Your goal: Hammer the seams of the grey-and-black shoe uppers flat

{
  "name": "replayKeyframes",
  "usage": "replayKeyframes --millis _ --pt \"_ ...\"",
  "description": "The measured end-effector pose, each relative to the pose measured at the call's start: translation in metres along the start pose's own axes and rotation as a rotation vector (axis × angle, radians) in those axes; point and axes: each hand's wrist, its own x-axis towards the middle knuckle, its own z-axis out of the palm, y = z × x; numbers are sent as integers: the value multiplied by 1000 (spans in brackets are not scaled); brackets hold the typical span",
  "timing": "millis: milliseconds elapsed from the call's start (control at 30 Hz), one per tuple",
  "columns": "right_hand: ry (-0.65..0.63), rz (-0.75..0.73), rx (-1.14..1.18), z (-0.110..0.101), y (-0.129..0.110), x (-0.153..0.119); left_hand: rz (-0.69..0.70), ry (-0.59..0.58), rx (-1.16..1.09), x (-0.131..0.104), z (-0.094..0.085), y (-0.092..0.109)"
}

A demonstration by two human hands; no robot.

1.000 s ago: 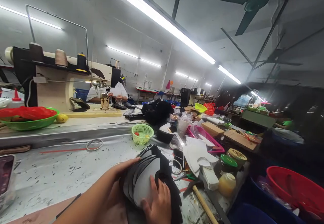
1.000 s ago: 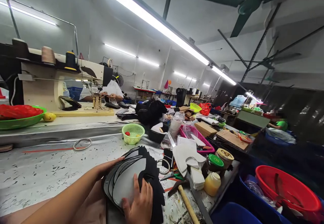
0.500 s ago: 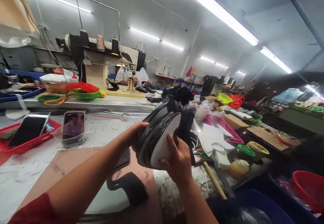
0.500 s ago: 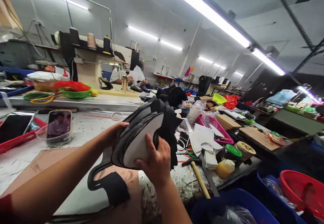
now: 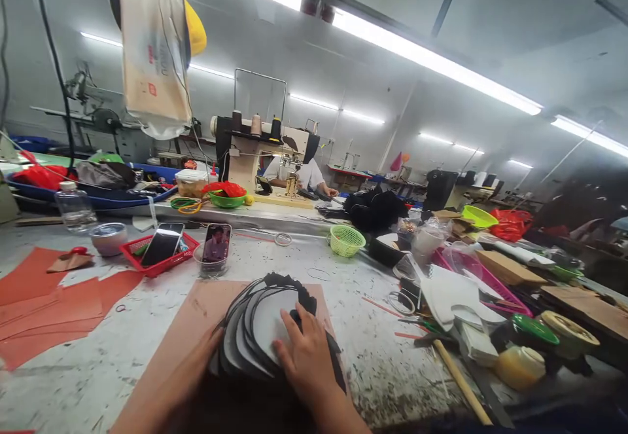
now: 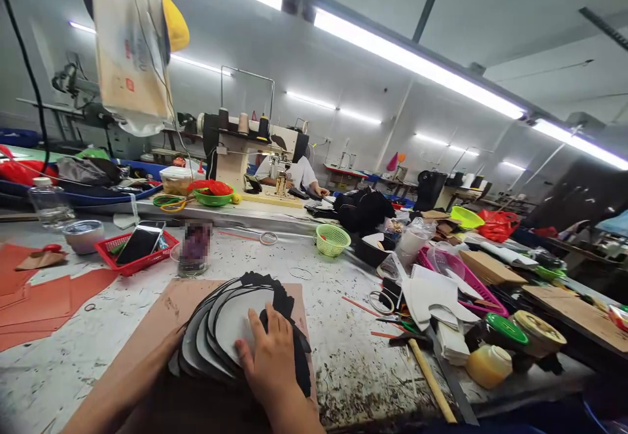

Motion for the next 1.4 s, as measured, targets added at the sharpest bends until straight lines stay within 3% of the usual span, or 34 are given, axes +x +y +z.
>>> replayKeyframes --millis 100,233,367,500,600,700,833,933,1067,1167,1400 --pt "-47 -75 104 -6 -5 -6 -206 21 159 -6 7 -2" --pt "-73 -87 186 -3 -6 -11 -430 -143 219 -2 13 11" --pt "-8 12 349 -10 9 -9 -404 -335 135 -2 16 10" --pt "30 182 538 -27 31 -3 -277 -389 -77 -8 27 -9" --pt "-27 290 655 -41 44 2 -195 -414 -172 -13 38 -23" --pt "-106 343 748 -49 49 5 -169 -389 -215 -12 42 -33" --pt "-204 348 754 -53 43 7 -306 -275 -211 -6 34 -43" --pt "-183 259 622 -55 36 8 -349 -158 -197 -4 27 -49" --pt "-79 101 345 -57 33 10 -391 -149 -259 -3 26 -51" --pt "-19 64 259 -58 33 10 -412 -104 -246 -2 29 -51" --pt "-165 150 281 -62 28 11 -417 -81 -268 4 27 -51"
